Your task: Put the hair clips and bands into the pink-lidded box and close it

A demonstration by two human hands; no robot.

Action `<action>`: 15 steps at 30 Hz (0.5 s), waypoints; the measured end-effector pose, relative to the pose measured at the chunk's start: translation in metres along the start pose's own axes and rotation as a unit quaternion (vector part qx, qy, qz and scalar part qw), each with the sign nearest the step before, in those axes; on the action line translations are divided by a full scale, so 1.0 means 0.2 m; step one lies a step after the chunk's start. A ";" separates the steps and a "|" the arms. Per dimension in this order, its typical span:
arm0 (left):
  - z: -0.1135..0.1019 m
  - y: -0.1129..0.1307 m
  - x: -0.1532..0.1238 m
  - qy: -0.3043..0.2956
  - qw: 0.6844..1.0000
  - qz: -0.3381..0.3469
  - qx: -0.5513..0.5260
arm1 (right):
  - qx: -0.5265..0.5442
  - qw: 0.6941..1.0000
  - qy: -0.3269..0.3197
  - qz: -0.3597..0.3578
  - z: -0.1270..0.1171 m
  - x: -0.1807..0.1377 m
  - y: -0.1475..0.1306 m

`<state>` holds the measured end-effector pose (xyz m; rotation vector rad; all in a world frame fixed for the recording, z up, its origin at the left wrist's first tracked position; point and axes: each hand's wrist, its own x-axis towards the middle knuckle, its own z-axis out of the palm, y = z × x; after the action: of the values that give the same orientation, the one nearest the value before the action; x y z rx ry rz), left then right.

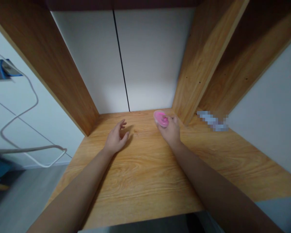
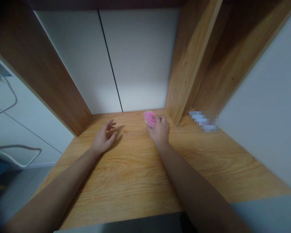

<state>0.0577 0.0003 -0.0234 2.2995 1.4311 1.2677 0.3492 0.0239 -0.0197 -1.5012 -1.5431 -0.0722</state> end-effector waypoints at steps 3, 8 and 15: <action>-0.02 -0.03 0.00 0.017 1.000 -0.020 0.017 | -0.085 0.989 0.082 0.089 -0.02 0.02 0.04; -0.04 -0.05 0.00 0.006 0.999 -0.029 0.041 | -0.122 0.964 0.153 0.178 -0.05 0.05 0.07; -0.06 -0.04 0.00 -0.047 0.995 -0.048 0.073 | -0.108 0.949 0.196 0.224 -0.09 0.09 0.06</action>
<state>0.0433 0.0012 -0.0201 2.3145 1.6302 1.0455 0.3731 0.0302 -0.0050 -1.8491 -0.8776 -0.2654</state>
